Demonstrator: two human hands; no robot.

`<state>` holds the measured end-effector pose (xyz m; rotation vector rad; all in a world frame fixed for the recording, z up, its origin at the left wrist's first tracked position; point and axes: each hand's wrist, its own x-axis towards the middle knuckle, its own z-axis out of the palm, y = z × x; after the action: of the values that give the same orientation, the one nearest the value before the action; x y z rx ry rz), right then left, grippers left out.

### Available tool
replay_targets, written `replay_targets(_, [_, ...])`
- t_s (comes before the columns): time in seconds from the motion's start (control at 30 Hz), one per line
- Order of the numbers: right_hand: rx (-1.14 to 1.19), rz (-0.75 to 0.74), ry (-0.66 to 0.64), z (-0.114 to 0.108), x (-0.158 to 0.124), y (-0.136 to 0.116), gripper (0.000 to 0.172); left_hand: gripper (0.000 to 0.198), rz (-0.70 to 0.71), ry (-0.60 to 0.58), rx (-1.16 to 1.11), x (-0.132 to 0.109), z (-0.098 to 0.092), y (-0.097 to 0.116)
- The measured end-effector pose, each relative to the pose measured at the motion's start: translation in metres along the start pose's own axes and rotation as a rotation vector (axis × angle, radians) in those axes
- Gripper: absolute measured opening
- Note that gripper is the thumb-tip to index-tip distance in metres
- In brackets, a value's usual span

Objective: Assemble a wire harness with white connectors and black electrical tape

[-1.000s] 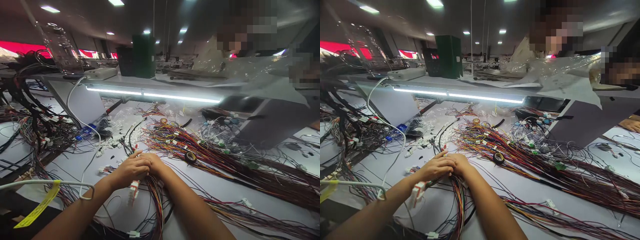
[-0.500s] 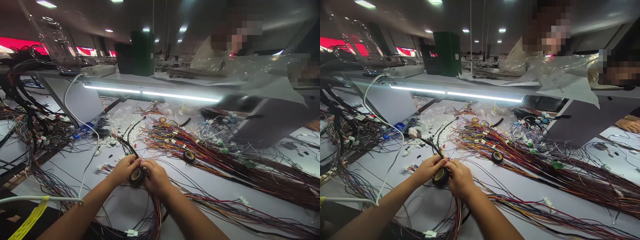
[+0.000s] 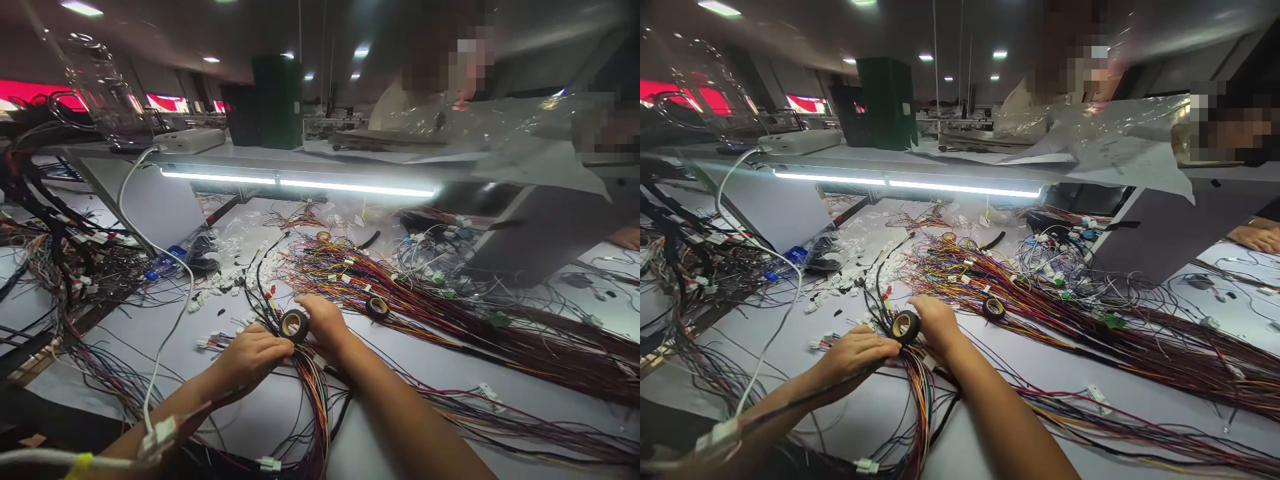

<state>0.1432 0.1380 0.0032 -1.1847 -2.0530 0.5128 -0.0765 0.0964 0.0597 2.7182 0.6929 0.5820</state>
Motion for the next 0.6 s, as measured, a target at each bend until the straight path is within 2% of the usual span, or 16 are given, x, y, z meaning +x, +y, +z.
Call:
replay_targets(0.07, [-0.028, -0.041, -0.062, 0.004, 0.019, -0.004, 0.018, 0.027, 0.095, -0.073, 0.056, 0.007, -0.004, 0.005])
replay_targets(0.17, [-0.041, -0.086, -0.162, 0.019, 0.035, -0.013, 0.008, 0.029, 0.146, -0.126, 0.055, 0.019, -0.008, 0.010])
replay_targets(0.3, [-0.043, -0.030, -0.196, 0.031, 0.030, -0.014, 0.008, 0.026, 0.166, -0.142, 0.021, 0.036, -0.006, 0.002])
replay_targets(0.33, [-0.040, -0.001, -0.179, 0.029, 0.025, -0.011, 0.004, 0.023, 0.127, -0.148, 0.001, 0.039, -0.003, -0.003])
replay_targets(0.47, [-0.022, 0.081, -0.086, 0.011, -0.004, -0.003, 0.019, 0.020, -0.145, -0.131, -0.159, 0.048, 0.008, -0.026])
replay_targets(0.6, [0.016, 0.039, -0.079, -0.003, -0.034, -0.015, 0.020, 0.027, -0.344, -0.041, -0.237, 0.056, 0.016, -0.041])
